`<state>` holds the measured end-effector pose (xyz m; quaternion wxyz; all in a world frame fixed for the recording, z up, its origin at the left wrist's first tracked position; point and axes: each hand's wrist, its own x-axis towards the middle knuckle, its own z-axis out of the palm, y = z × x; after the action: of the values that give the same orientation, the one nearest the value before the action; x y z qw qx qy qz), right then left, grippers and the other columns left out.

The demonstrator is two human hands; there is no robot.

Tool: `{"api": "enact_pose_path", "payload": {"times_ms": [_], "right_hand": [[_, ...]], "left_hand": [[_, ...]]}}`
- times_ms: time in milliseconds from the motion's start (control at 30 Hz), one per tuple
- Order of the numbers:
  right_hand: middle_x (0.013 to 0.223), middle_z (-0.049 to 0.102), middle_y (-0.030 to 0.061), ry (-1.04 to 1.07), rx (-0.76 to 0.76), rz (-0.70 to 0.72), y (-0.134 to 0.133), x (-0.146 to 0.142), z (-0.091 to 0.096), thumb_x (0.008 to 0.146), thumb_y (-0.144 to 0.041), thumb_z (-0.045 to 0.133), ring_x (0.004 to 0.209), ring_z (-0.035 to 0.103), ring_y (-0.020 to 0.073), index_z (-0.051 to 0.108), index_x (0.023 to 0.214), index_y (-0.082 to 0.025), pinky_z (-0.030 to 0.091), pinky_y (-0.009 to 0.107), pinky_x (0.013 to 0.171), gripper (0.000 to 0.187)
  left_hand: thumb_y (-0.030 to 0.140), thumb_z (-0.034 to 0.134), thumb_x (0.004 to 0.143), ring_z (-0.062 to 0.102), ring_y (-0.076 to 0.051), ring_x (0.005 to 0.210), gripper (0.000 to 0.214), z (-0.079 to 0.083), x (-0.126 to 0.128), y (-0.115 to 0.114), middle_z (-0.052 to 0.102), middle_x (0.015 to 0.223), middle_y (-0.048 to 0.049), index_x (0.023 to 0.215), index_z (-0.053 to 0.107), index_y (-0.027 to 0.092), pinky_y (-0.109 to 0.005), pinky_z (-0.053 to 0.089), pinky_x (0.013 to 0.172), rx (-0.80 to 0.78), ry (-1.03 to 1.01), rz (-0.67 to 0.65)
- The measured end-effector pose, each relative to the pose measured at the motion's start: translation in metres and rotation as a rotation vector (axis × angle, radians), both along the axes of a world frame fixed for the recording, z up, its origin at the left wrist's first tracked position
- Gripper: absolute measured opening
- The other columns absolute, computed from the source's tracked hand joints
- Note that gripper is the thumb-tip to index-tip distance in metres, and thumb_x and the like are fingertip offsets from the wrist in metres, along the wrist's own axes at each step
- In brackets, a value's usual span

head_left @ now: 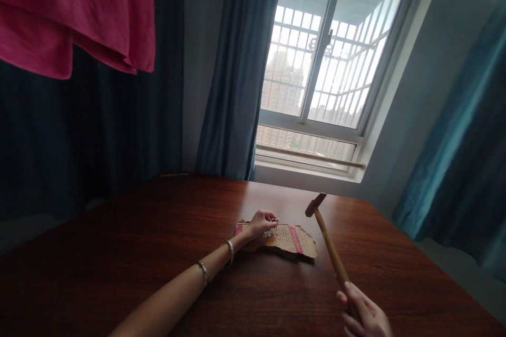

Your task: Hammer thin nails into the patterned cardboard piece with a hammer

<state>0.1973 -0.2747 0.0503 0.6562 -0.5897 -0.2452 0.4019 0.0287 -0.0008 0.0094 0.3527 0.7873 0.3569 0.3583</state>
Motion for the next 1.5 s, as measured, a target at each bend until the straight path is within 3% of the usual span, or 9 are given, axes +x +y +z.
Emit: {"api": "enact_pose_path", "payload": {"times_ms": [200, 367, 500, 867, 1167, 1500], "right_hand": [[0.054, 0.048, -0.0049, 0.107, 0.037, 0.191, 0.009, -0.026, 0.008, 0.05, -0.053, 0.074, 0.03, 0.019, -0.0048, 0.056, 0.068, -0.013, 0.008, 0.011, 0.03, 0.047], [0.054, 0.046, -0.0057, 0.155, 0.069, 0.237, 0.013, -0.04, 0.002, 0.051, -0.053, 0.074, 0.029, 0.019, -0.0046, 0.058, 0.079, -0.014, 0.009, 0.011, 0.03, 0.05], [0.053, 0.044, -0.0064, 0.132, 0.052, 0.277, 0.016, -0.041, 0.002, 0.053, -0.054, 0.072, 0.03, 0.018, -0.005, 0.057, 0.075, -0.014, 0.009, 0.011, 0.03, 0.048], [0.056, 0.046, -0.0053, 0.1, 0.058, 0.259, 0.016, -0.04, 0.004, 0.053, -0.054, 0.072, 0.03, 0.018, -0.0045, 0.06, 0.085, -0.014, 0.008, 0.011, 0.03, 0.052], [0.054, 0.047, -0.0053, 0.113, 0.051, 0.262, 0.016, -0.04, 0.001, 0.052, -0.054, 0.073, 0.03, 0.02, -0.0043, 0.06, 0.082, -0.014, 0.008, 0.011, 0.03, 0.051], [0.055, 0.047, -0.0048, 0.08, 0.047, 0.285, 0.013, -0.043, 0.015, 0.051, -0.052, 0.073, 0.029, 0.021, -0.0028, 0.06, 0.077, -0.015, 0.013, 0.013, 0.028, 0.047]], "left_hand": [[0.031, 0.059, 0.066, 0.06, -0.017, 0.072, 0.027, 0.003, -0.001, -0.001, 0.069, 0.076, -0.0063, 0.081, 0.07, 0.011, -0.023, 0.043, 0.064, 0.003, 0.01, -0.003], [0.033, 0.059, 0.067, 0.06, -0.018, 0.073, 0.03, 0.004, -0.003, -0.002, 0.069, 0.078, -0.0073, 0.082, 0.07, 0.009, -0.023, 0.042, 0.062, -0.015, 0.008, -0.012], [0.034, 0.058, 0.067, 0.058, -0.016, 0.07, 0.03, 0.002, -0.002, -0.001, 0.068, 0.074, -0.0061, 0.081, 0.07, 0.009, -0.022, 0.041, 0.061, 0.003, 0.019, -0.02], [0.031, 0.059, 0.066, 0.057, -0.016, 0.069, 0.029, 0.0, -0.002, 0.002, 0.068, 0.073, -0.0059, 0.08, 0.07, 0.009, -0.021, 0.039, 0.059, -0.023, -0.001, -0.04], [0.03, 0.06, 0.064, 0.055, -0.014, 0.063, 0.026, 0.0, -0.002, 0.004, 0.066, 0.067, -0.0042, 0.075, 0.07, 0.009, -0.02, 0.036, 0.056, -0.046, -0.012, -0.065], [0.034, 0.061, 0.063, 0.052, -0.014, 0.06, 0.029, 0.004, -0.003, 0.001, 0.064, 0.063, -0.0033, 0.071, 0.069, 0.008, -0.02, 0.033, 0.053, -0.071, 0.017, -0.052]]}}
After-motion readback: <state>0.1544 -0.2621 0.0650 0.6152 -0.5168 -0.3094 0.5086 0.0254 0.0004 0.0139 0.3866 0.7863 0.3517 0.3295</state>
